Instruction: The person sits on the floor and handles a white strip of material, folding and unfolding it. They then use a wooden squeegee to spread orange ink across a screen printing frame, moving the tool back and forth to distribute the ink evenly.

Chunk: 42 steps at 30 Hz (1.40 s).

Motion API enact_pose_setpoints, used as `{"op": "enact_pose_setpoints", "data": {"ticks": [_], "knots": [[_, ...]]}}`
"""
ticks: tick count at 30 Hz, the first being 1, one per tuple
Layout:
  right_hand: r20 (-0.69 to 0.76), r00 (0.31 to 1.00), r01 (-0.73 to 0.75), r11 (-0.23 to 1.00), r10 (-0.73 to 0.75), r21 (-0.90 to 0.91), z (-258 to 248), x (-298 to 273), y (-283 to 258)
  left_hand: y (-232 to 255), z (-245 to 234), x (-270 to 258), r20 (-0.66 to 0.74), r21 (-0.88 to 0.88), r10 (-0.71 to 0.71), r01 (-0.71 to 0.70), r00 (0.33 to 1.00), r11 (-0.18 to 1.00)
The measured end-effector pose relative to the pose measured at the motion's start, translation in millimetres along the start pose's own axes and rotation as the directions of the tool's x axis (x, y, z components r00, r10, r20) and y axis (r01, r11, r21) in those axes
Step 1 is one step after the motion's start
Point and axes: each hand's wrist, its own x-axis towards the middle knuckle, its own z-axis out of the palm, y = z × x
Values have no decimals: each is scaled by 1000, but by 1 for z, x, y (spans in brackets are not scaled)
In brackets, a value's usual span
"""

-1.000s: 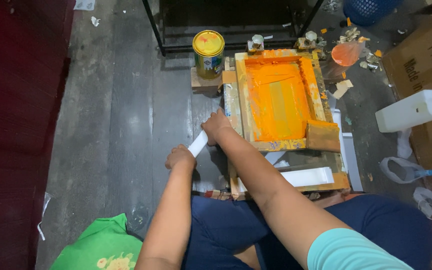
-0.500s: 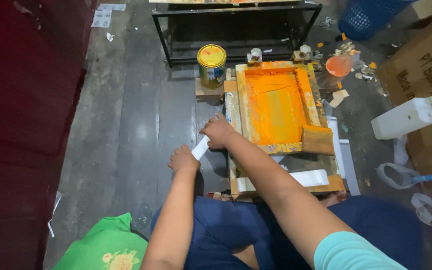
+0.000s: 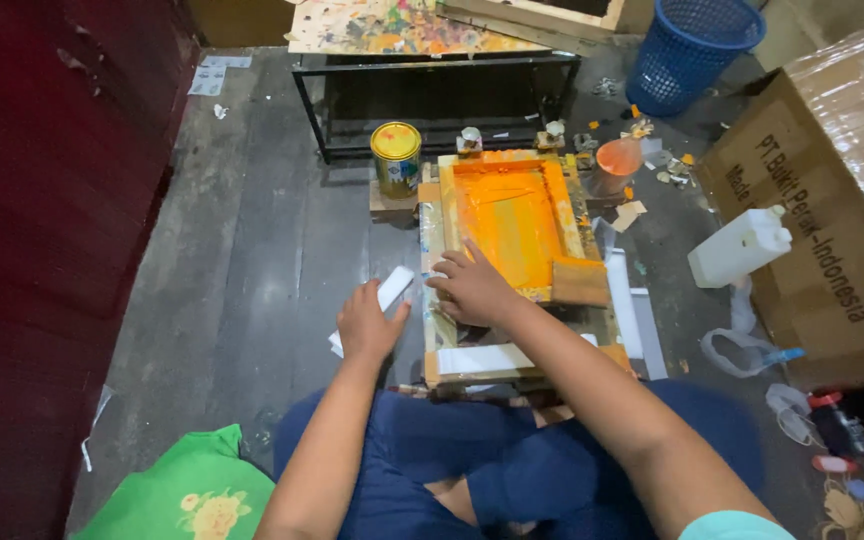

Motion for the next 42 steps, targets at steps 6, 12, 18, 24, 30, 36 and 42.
{"op": "enact_pose_setpoints", "data": {"ticks": [6,12,18,24,30,36,42], "knots": [[-47,999,-14,975,25,220,-24,-84,27,29,17,-30,-152,-41,498,-509,854,860],[379,882,-416,842,281,343,-88,-148,36,52,37,-51,-44,45,751,-749,659,661],[497,822,-370,924,278,96,-35,-142,55,56,44,-52,144,119,750,-764,645,634],[512,824,-303,952,242,38,-25,-133,43,52,50,-49,142,109,768,-781,625,615],[518,822,-303,952,235,50,5,-134,53,50,58,-47,60,157,816,-813,575,561],[525,823,-301,951,220,73,-28,-136,36,47,66,-45,32,182,842,-831,539,526],[529,817,-299,953,230,47,-21,-134,35,40,78,-41,14,175,856,-844,517,507]]}}
